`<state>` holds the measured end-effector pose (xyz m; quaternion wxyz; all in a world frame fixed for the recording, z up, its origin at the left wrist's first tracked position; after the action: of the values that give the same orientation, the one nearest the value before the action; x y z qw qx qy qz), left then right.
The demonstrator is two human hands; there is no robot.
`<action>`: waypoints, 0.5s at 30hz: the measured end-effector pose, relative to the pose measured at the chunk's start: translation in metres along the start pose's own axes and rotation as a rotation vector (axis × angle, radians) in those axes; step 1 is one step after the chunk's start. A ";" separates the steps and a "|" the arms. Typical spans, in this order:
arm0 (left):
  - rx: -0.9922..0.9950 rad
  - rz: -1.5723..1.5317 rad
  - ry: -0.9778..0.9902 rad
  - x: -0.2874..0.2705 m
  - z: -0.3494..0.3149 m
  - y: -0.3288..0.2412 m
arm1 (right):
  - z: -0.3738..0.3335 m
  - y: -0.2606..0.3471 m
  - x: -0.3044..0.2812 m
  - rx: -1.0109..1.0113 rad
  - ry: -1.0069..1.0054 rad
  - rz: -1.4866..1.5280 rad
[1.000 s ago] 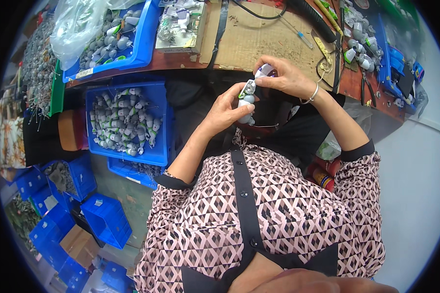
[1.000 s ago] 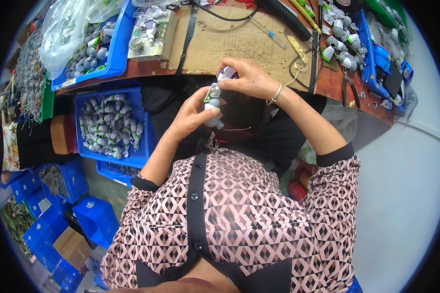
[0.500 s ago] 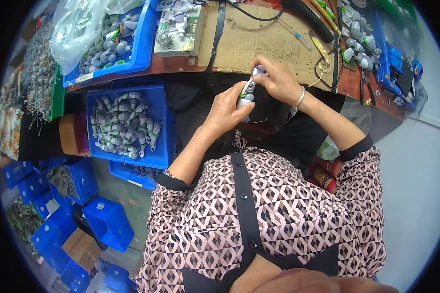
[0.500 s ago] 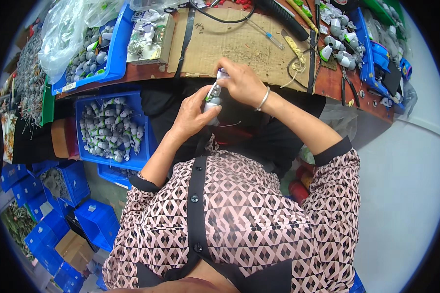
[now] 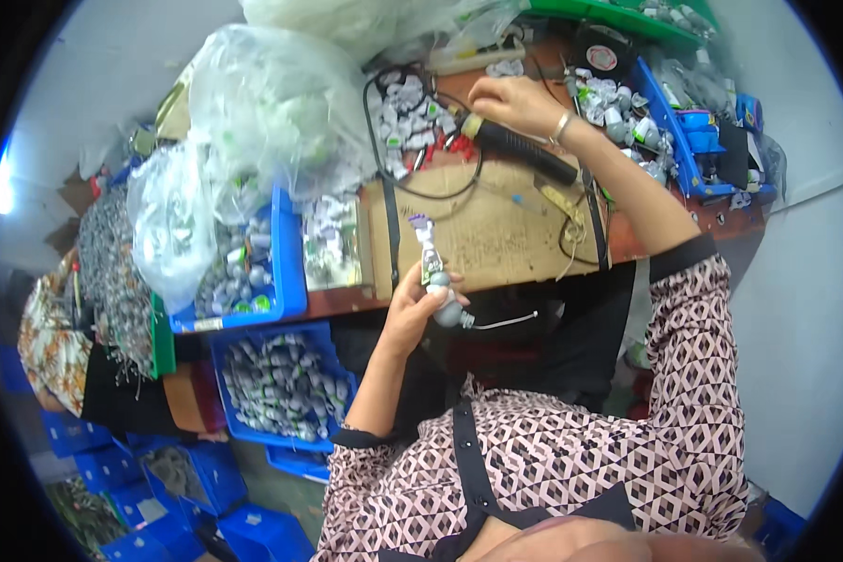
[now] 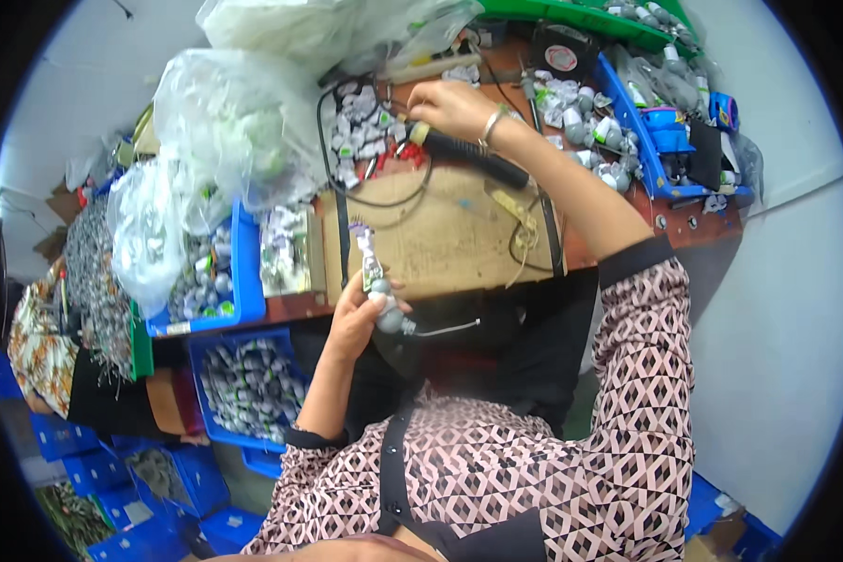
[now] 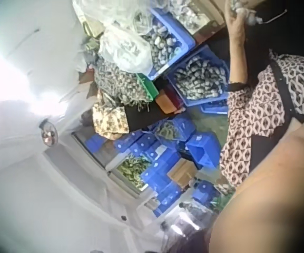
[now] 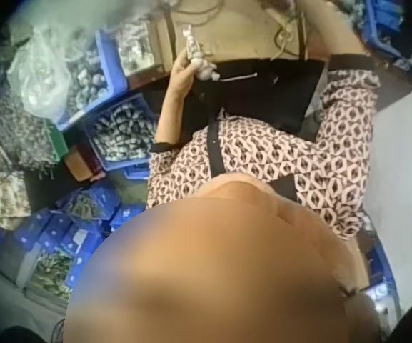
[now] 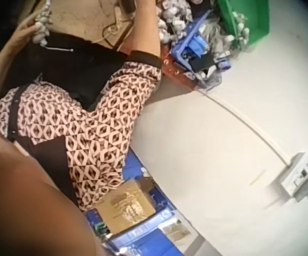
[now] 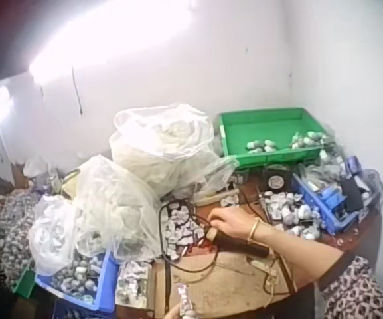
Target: Assembling electronic components for LED bulbs at a factory workbench.
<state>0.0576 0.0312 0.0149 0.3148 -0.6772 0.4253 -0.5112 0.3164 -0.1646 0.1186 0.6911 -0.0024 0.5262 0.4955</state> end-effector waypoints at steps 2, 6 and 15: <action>-0.055 -0.031 0.028 0.001 0.012 -0.001 | 0.040 -0.051 0.001 -0.070 -0.162 -0.276; -0.119 0.009 0.095 0.003 0.025 -0.009 | 0.120 -0.117 0.020 -0.052 -0.463 -0.391; -0.214 0.005 0.113 0.003 0.026 -0.015 | 0.183 -0.177 0.052 0.286 -0.508 -0.598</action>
<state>0.0873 0.0349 0.0222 0.2175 -0.6759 0.4962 -0.4996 0.5681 -0.1227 0.0706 0.9058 0.0632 0.3787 0.1794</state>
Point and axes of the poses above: each hand's wrist, its own z-axis towards the middle knuckle, its own x-axis out of the palm, y = z × x, the point moved 1 cm from there along z, towards the middle knuckle, and after that the axes turned 13 degrees about -y, right-handed, at the moved point
